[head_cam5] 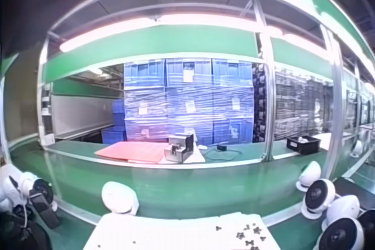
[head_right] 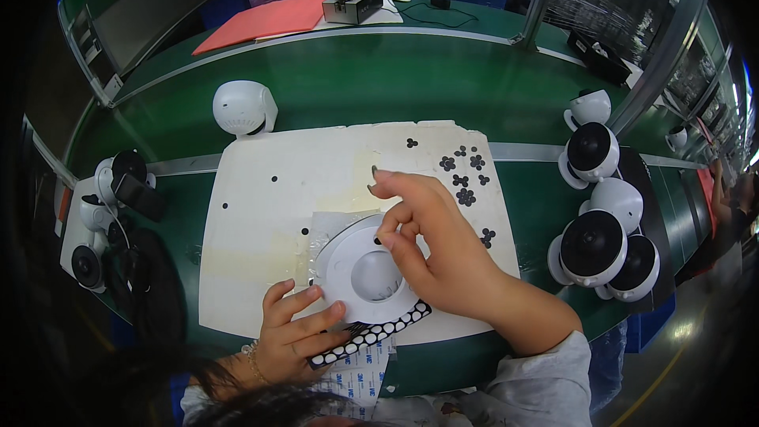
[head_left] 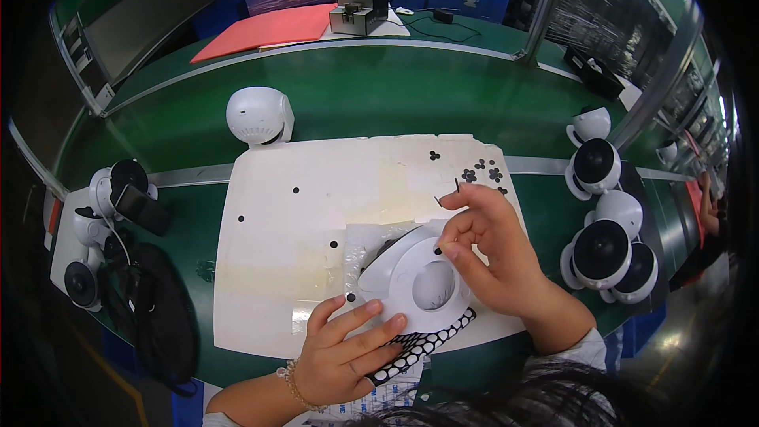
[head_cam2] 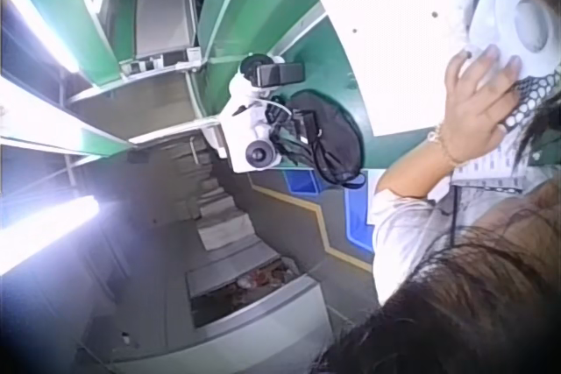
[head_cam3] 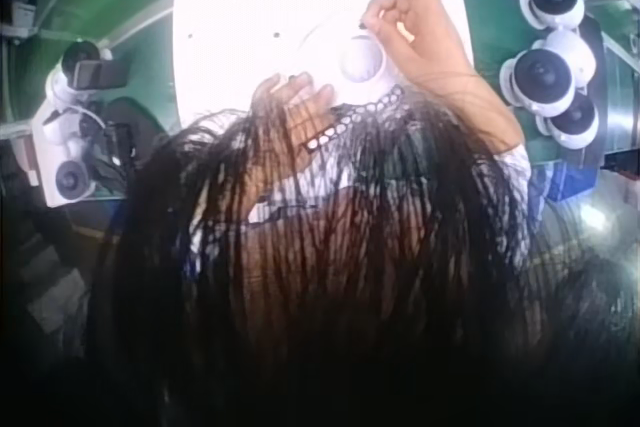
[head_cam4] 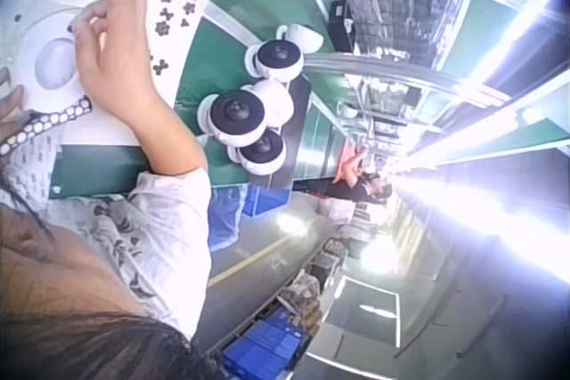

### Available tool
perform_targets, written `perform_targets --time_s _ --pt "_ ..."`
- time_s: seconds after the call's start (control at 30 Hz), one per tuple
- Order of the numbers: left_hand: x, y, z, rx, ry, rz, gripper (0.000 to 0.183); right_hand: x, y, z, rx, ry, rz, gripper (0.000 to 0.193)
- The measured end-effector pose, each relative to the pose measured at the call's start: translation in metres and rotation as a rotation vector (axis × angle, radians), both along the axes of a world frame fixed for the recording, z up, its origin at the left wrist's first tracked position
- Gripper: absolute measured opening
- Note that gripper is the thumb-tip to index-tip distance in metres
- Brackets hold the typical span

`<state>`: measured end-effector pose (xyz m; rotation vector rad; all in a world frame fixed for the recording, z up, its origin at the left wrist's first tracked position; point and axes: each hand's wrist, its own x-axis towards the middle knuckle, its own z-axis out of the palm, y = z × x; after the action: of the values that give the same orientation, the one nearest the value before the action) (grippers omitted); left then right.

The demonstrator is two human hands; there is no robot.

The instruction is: The person repeatedly picks up white dome-shaped security camera housings from a green workbench, places them on a white foam pad, and applies small black circular adhesive pads into the housing's mounting holes. They then place the assembled units aside on the workbench. The process is repeated for multiple units throughout the clip.

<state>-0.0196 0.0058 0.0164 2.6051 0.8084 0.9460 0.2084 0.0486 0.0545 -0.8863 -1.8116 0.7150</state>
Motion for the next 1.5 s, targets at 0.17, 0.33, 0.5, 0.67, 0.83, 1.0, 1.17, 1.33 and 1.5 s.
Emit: perform_targets --time_s 0.17,0.33,0.5,0.67,0.83,1.0,1.17,1.33,1.5 --pt "0.000 0.000 0.001 -0.006 -0.003 -0.002 0.023 -0.004 -0.010 0.010 0.383 -0.419 -0.141 0.054" --pt "-0.001 -0.001 0.000 -0.005 0.006 0.001 0.025 -0.008 -0.016 0.028 0.475 -0.551 -0.324 0.052" --pt "-0.001 0.000 0.002 0.000 0.024 -0.022 0.027 -0.018 -0.008 0.010 0.097 -0.159 0.069 0.047" --pt "-0.004 0.002 -0.003 0.038 0.100 -0.036 0.025 -0.023 -0.008 0.005 -0.044 -0.178 0.089 0.041" --pt "-0.004 0.002 -0.003 0.039 0.099 -0.034 0.027 -0.024 -0.007 0.010 0.024 -0.279 0.080 0.041" --pt "-0.004 0.002 -0.002 0.041 0.090 -0.035 0.027 -0.025 -0.011 0.011 0.048 -0.308 0.043 0.040" --pt "-0.003 0.003 -0.004 0.056 0.081 -0.028 0.025 -0.021 -0.020 0.012 0.432 -0.639 -0.130 0.036" --pt "0.001 0.001 -0.001 0.035 -0.003 -0.003 0.025 -0.009 -0.036 0.006 0.347 -0.439 -0.200 0.023" --pt "0.003 0.002 -0.002 0.058 -0.026 0.015 0.022 0.004 -0.048 -0.011 0.099 -0.353 -0.079 0.009"
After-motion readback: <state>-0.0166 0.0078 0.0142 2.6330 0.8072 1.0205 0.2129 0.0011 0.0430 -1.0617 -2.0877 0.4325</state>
